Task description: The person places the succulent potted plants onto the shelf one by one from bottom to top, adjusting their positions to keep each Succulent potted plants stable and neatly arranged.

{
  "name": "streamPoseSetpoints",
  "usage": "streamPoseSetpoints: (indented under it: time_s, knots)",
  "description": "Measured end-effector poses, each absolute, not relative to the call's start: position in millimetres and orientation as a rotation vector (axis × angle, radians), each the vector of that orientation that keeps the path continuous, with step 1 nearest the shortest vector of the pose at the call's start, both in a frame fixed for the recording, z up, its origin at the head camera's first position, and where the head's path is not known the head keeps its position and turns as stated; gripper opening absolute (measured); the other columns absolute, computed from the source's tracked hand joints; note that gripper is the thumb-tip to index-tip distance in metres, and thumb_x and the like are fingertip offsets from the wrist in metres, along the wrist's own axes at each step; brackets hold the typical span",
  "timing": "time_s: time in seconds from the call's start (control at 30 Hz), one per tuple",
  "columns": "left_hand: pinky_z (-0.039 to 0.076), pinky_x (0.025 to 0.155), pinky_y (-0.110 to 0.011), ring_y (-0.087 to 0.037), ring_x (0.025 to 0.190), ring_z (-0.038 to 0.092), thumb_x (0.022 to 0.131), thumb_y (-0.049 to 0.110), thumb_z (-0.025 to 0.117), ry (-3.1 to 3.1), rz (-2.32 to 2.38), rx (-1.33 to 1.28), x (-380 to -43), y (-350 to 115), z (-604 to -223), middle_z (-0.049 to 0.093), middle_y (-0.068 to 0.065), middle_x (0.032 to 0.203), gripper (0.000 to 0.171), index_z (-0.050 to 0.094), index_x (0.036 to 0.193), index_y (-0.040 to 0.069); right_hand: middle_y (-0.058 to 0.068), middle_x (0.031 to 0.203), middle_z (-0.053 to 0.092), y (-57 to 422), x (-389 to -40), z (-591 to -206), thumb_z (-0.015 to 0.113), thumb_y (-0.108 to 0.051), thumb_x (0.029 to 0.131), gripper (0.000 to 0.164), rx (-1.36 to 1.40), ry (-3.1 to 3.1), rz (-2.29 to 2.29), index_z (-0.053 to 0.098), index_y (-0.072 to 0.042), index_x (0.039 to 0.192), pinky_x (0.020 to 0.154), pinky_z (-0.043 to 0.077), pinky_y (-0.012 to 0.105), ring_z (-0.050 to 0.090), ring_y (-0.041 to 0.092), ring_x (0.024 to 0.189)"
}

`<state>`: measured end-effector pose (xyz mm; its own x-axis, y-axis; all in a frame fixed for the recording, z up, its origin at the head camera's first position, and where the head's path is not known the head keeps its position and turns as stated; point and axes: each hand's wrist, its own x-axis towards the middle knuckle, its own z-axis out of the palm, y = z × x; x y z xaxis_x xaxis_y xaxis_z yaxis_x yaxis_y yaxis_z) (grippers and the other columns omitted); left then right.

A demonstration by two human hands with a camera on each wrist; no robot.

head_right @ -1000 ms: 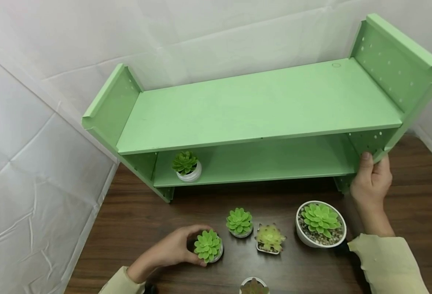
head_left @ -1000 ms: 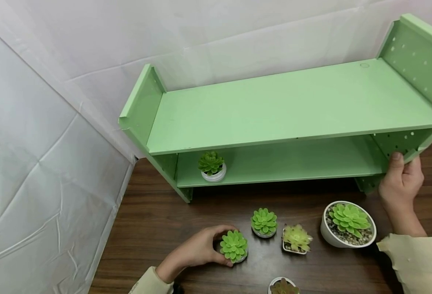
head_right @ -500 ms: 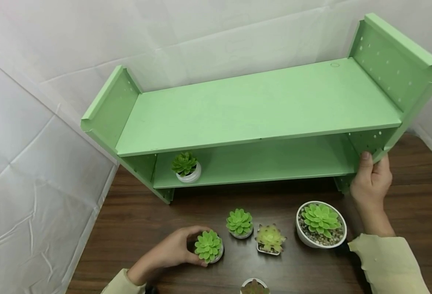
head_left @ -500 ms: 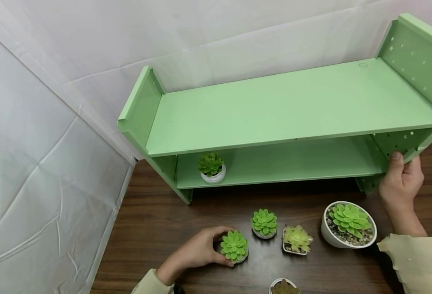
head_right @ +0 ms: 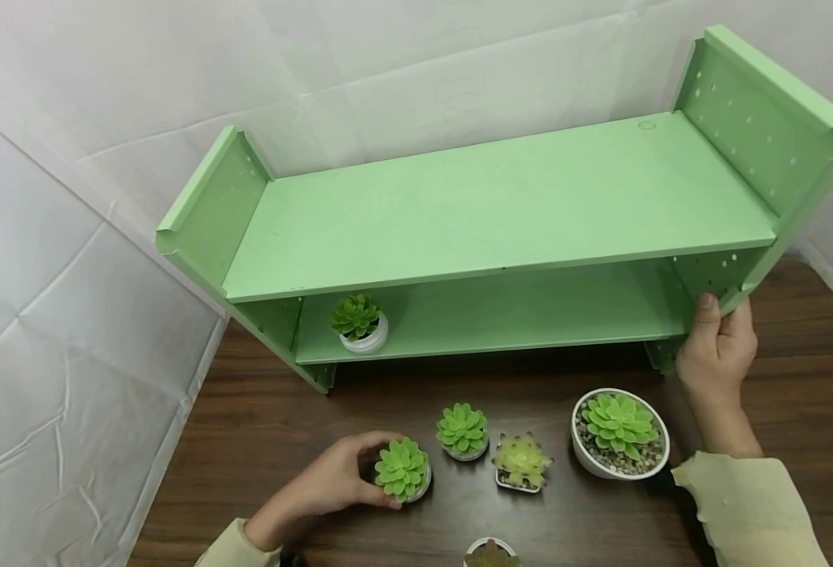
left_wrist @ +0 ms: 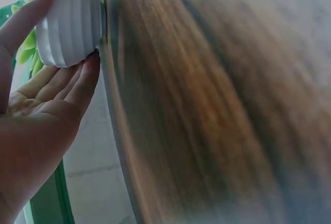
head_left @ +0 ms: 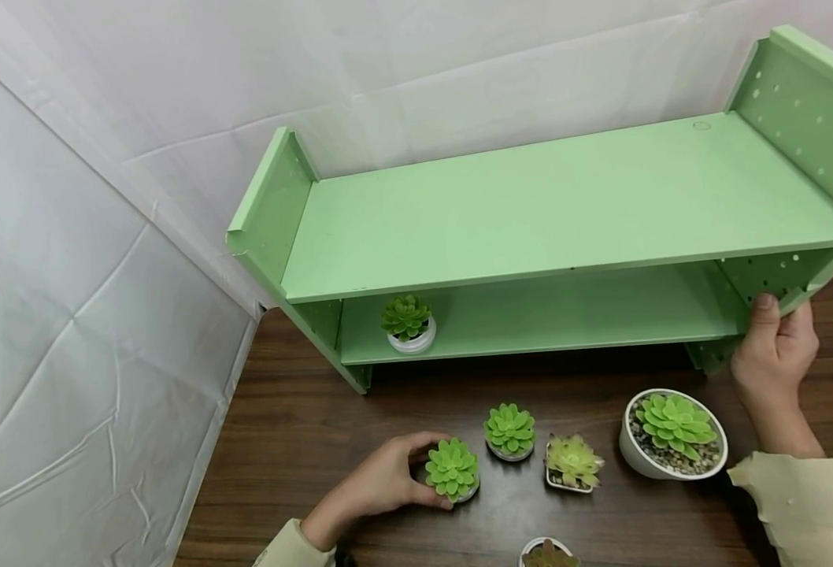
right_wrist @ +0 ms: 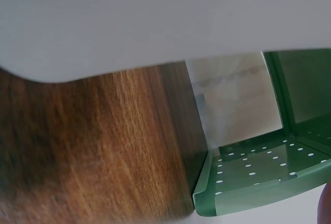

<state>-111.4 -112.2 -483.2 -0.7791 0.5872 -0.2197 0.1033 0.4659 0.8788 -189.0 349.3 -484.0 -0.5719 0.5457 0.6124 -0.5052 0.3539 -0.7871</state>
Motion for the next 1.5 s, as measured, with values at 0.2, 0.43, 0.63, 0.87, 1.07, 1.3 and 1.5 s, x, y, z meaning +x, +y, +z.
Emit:
streamPoseSetpoints:
  time_s: [0.2,0.43,0.63,0.87,1.07,1.3,1.5]
  knots:
    - [0.043,0.099,-0.030,-0.010,0.116,0.056,0.070,0.022,0.092,2.222,1.335,0.570,-111,-112,-481,0.062,0.011,0.122,0.067,0.062,0.131,0.019,0.013,0.121,0.064,350,-188,-485,0.047,-0.009,0.103,0.031,-0.051,-1.673,1.390,0.062,0.000,0.129,0.092,0.044,0.021,0.061,0.014,0.107]
    - [0.044,0.099,-0.031,-0.014,0.116,0.057,0.070,0.019,0.092,2.218,1.396,0.533,-112,-112,-476,0.063,0.008,0.123,0.068,0.061,0.131,0.016,0.012,0.121,0.064,351,-189,-485,0.047,-0.009,0.103,0.030,-0.065,-1.671,1.395,0.063,0.000,0.128,0.091,0.044,0.021,0.061,0.014,0.106]
    - [0.044,0.099,-0.030,-0.016,0.116,0.058,0.071,0.009,0.090,2.137,1.514,0.511,-112,-111,-471,0.062,0.002,0.126,0.066,0.061,0.130,0.011,0.011,0.121,0.064,351,-189,-487,0.048,-0.009,0.103,0.029,-0.069,-1.684,1.387,0.063,-0.001,0.127,0.090,0.044,0.020,0.061,0.013,0.105]
    - [0.044,0.099,-0.031,-0.017,0.116,0.058,0.071,0.001,0.088,2.106,1.602,0.493,-112,-110,-468,0.061,-0.002,0.128,0.068,0.060,0.132,0.010,0.012,0.121,0.064,352,-188,-488,0.048,-0.010,0.103,0.030,-0.064,-1.685,1.387,0.062,0.000,0.127,0.090,0.044,0.020,0.062,0.012,0.105]
    - [0.045,0.098,-0.032,-0.017,0.116,0.058,0.071,0.005,0.089,2.123,1.648,0.489,-114,-109,-467,0.062,-0.001,0.126,0.065,0.062,0.130,0.011,0.012,0.120,0.065,352,-188,-488,0.048,-0.009,0.103,0.030,-0.063,-1.681,1.389,0.062,0.001,0.127,0.089,0.044,0.020,0.062,0.012,0.104]
    - [0.045,0.099,-0.033,-0.018,0.115,0.058,0.071,0.009,0.090,2.127,1.682,0.503,-115,-107,-462,0.063,0.002,0.125,0.063,0.064,0.128,0.015,0.011,0.119,0.066,351,-188,-488,0.049,-0.009,0.103,0.030,-0.066,-1.676,1.394,0.062,0.002,0.126,0.088,0.045,0.020,0.063,0.012,0.102]
    - [0.044,0.101,-0.034,-0.018,0.117,0.057,0.071,0.008,0.090,2.137,1.703,0.525,-117,-101,-458,0.063,0.003,0.126,0.064,0.063,0.129,0.015,0.012,0.119,0.066,351,-189,-487,0.049,-0.009,0.103,0.030,-0.059,-1.675,1.395,0.062,0.003,0.126,0.088,0.045,0.020,0.063,0.012,0.103]
